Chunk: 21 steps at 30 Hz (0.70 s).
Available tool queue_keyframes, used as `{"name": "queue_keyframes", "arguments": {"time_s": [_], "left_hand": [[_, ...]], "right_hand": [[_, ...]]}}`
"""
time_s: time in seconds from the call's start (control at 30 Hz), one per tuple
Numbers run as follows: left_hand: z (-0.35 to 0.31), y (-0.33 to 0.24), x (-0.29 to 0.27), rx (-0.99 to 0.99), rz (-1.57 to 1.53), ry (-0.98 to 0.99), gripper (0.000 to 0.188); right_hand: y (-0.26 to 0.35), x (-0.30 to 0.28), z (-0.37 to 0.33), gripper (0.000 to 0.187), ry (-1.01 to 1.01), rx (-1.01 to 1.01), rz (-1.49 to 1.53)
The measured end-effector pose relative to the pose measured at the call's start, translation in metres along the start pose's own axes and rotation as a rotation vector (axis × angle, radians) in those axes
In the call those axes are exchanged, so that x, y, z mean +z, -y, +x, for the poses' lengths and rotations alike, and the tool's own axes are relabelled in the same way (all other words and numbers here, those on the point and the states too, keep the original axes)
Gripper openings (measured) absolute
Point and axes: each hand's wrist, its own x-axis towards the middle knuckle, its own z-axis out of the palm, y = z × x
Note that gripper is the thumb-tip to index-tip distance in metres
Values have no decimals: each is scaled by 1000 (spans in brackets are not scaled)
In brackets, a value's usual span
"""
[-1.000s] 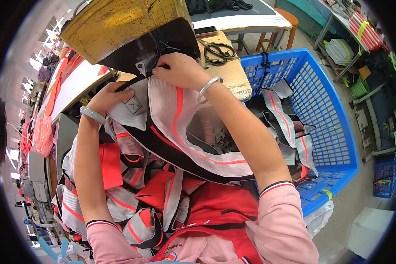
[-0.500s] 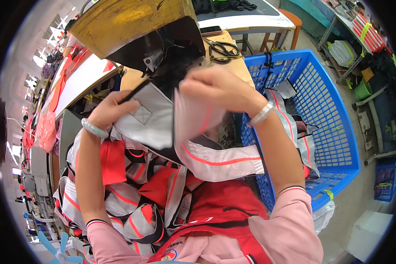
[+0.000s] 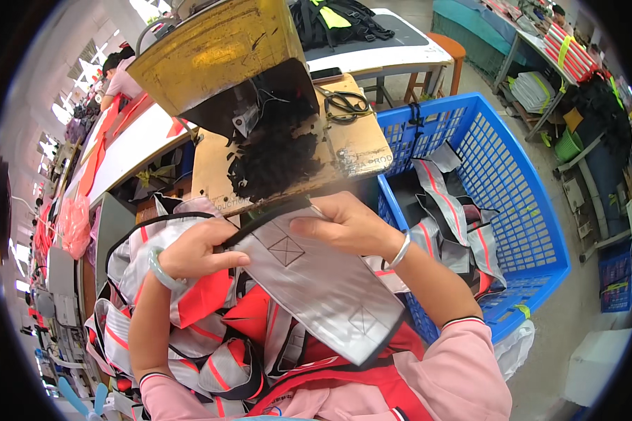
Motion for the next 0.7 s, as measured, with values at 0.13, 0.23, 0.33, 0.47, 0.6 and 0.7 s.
{"name": "queue_keyframes", "arguments": {"time_s": [0.13,0.23,0.33,0.47,0.6,0.7], "left_hand": [[-2,-4,-2,56,12,32,32],[1,-4,-12,69,56,-24,27],[7,-8,-24,88,155,-52,24],[15,-33,-17,103,71,-111,21],[19,-56,-10,1,-157,-197,20],[23,-35,-19,-144,-250,-52,20]], "right_hand": [[-7,-9,-4,28,-73,34,58],[-6,-8,-6,27,-114,-9,63],[-6,-12,-7,26,-136,-69,-88],[12,-28,-12,28,-74,7,153],[22,-34,-24,32,-97,16,205],[16,-30,-21,33,-190,68,200]]}}
